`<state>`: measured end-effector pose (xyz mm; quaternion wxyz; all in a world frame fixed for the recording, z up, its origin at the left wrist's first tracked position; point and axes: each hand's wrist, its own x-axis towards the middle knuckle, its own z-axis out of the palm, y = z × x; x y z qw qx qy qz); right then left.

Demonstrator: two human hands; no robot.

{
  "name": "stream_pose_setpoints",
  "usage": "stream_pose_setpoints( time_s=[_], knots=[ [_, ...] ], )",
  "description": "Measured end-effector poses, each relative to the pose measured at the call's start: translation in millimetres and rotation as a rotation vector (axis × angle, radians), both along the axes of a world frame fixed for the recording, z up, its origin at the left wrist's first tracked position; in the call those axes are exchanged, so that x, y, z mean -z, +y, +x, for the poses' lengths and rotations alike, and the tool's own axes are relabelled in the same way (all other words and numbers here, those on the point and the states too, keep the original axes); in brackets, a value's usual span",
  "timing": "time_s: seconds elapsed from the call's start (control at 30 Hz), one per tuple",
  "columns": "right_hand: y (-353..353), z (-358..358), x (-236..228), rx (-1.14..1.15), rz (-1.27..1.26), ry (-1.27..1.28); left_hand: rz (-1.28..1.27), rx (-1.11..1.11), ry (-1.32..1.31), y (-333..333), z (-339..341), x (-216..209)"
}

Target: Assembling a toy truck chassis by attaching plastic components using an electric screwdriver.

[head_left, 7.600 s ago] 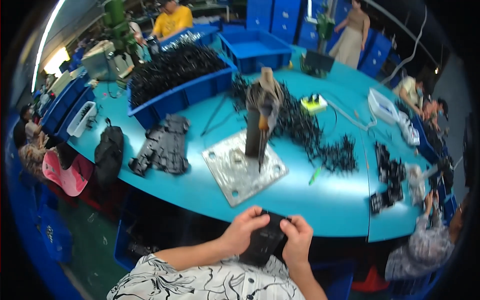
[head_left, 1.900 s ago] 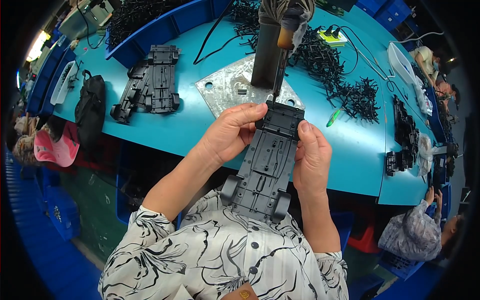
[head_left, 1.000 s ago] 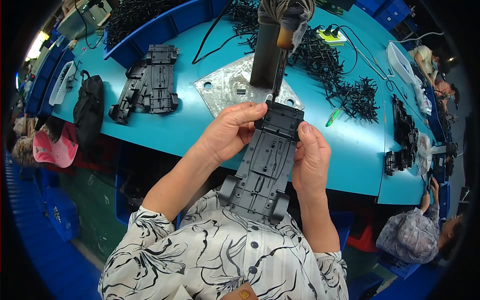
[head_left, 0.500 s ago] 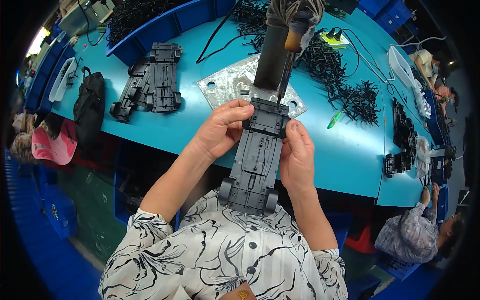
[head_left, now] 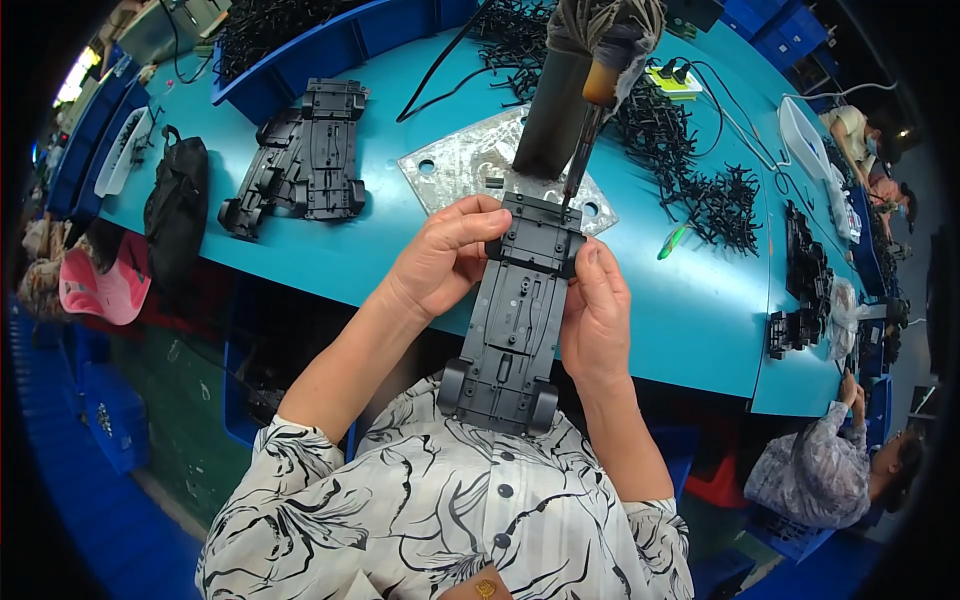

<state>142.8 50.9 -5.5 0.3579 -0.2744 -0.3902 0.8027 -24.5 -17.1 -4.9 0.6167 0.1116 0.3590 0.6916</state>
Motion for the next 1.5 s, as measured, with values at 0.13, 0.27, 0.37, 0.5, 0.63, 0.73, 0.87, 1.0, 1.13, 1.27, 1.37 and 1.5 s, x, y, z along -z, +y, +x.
stream_pose_setpoints(
  time_s=[0.13, 0.27, 0.37, 0.5, 0.63, 0.73, 0.87, 1.0, 1.13, 1.27, 1.37, 1.5],
  knots=[
    [-1, -2, -7, 0.002, -0.02, 0.017, 0.005, 0.002, -0.013, 0, 1, -4],
    [-3, -5, -14, 0.021, -0.042, 0.018, -0.005, -0.016, -0.029, -1, 2, -3],
    [-2, -4, -12, 0.018, -0.057, 0.014, 0.008, -0.007, -0.035, 0, 2, -3],
    [-1, -4, -12, 0.002, -0.033, 0.027, 0.002, -0.014, -0.041, 0, 2, -4],
    [0, -4, -11, 0.01, -0.045, 0.006, -0.002, -0.017, -0.06, 0, 2, -2],
    [2, -4, -8, 0.022, -0.039, -0.009, -0.008, -0.011, -0.08, 1, 3, -3],
    [3, -4, -10, 0.009, -0.009, -0.015, -0.016, -0.034, -0.085, 0, 4, -5],
    [4, -3, -9, 0.012, -0.016, -0.025, -0.013, -0.012, -0.08, -1, 3, -2],
    [4, -3, -10, 0.02, 0.01, -0.05, -0.004, -0.005, -0.084, -1, 4, -1],
    [4, -4, -10, 0.017, 0.02, -0.051, -0.013, -0.017, -0.081, 0, 4, 0],
    [5, -3, -10, 0.014, 0.02, -0.069, -0.007, -0.012, -0.099, -1, 4, 1],
    [5, -3, -11, 0.012, 0.045, -0.064, -0.006, -0.008, -0.109, -1, 4, 1]
  ],
)
